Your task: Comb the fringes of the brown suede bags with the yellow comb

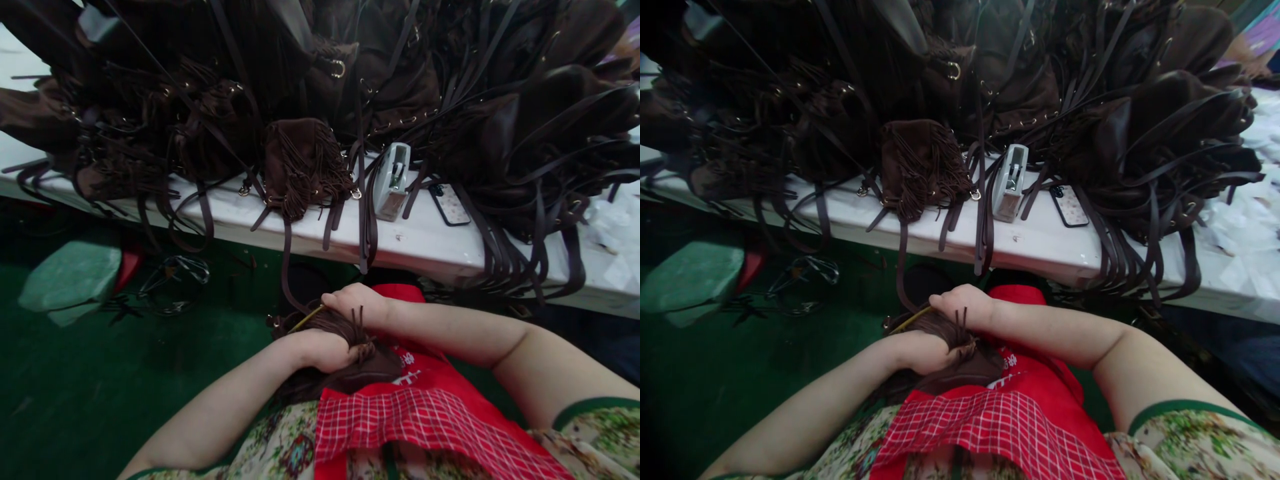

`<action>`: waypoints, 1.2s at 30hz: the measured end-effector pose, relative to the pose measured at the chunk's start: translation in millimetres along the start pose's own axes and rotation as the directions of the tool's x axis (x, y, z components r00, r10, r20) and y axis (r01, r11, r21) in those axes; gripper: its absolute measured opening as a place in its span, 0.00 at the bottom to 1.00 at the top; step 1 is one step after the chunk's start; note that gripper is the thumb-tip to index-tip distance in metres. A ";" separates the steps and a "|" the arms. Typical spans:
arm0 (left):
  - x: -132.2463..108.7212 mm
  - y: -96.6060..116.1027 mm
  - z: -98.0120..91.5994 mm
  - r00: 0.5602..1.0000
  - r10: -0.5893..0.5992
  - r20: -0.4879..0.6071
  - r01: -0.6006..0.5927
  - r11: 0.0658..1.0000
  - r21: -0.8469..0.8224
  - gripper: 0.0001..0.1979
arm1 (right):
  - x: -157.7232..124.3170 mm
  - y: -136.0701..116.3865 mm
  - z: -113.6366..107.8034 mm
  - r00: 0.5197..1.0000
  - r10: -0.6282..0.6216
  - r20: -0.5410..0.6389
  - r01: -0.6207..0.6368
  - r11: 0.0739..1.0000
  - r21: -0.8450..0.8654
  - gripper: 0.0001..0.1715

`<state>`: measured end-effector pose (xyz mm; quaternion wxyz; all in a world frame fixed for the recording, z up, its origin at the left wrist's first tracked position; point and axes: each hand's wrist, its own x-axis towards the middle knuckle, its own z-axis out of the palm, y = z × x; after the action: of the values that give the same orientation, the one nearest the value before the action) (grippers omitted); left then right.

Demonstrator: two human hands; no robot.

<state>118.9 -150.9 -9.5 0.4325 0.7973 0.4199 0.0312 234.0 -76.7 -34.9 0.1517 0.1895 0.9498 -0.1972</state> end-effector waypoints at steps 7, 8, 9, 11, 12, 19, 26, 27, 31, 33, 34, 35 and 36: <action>-4.2 -9.1 16.3 0.998 -0.044 -0.050 0.040 0.996 -0.085 0.19 | 0.7 5.8 -6.2 0.997 -0.073 -0.027 0.077 0.974 0.214 0.17; -6.6 -11.3 16.6 0.999 -0.021 -0.044 0.016 0.994 -0.111 0.19 | -0.7 9.3 -8.3 0.994 -0.105 -0.041 0.112 0.951 0.287 0.18; -9.4 -13.6 16.5 0.999 0.007 -0.043 -0.013 0.990 -0.142 0.18 | -2.4 13.5 -10.3 0.990 -0.124 -0.060 0.137 0.923 0.358 0.19; -15.4 -17.8 15.7 0.996 0.060 -0.061 -0.073 0.971 -0.226 0.18 | -6.8 22.7 -13.5 0.992 -0.102 -0.076 0.126 0.859 0.497 0.19; -18.2 -19.6 15.2 0.994 0.076 -0.075 -0.094 0.959 -0.268 0.19 | -9.1 27.3 -14.7 0.996 -0.073 -0.053 0.090 0.814 0.574 0.19; -28.7 -26.9 15.2 0.991 0.127 -0.051 -0.136 0.901 -0.412 0.22 | -25.4 36.6 -26.6 0.986 0.133 0.097 -0.146 0.437 0.887 0.26; -30.4 -21.3 19.2 0.990 0.048 -0.135 -0.100 0.905 -0.413 0.20 | -41.0 1.8 -8.3 0.991 -0.081 -0.105 0.102 0.973 0.208 0.21; -29.6 -19.2 19.9 0.989 0.054 -0.141 -0.107 0.907 -0.407 0.20 | -38.5 -1.7 -2.9 0.994 -0.075 -0.077 0.083 0.989 0.120 0.19; -25.1 -12.1 19.5 0.987 0.113 -0.113 -0.145 0.934 -0.326 0.17 | -16.7 -9.9 6.2 0.995 -0.076 -0.057 0.074 0.996 -0.047 0.11; -24.2 -10.8 17.8 0.991 0.115 -0.071 -0.130 0.954 -0.271 0.16 | -3.8 -13.5 2.9 0.993 -0.089 -0.072 0.084 0.994 -0.073 0.11; -24.2 -10.7 17.2 0.994 0.102 -0.051 -0.111 0.962 -0.249 0.16 | 1.8 -15.3 0.4 0.993 -0.096 -0.071 0.091 0.993 -0.078 0.11; -24.6 -10.7 16.8 0.996 0.076 -0.038 -0.083 0.968 -0.238 0.15 | 6.4 -17.0 -2.0 0.993 -0.101 -0.067 0.096 0.992 -0.080 0.12; -24.9 -10.8 16.9 0.998 0.039 -0.040 -0.048 0.966 -0.253 0.14 | 10.1 -18.6 -3.9 0.993 -0.103 -0.058 0.098 0.992 -0.079 0.12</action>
<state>102.8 -176.5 -20.0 0.5228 0.7437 0.4024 0.1077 216.4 -87.8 -29.2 0.1190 0.1414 0.9693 -0.1621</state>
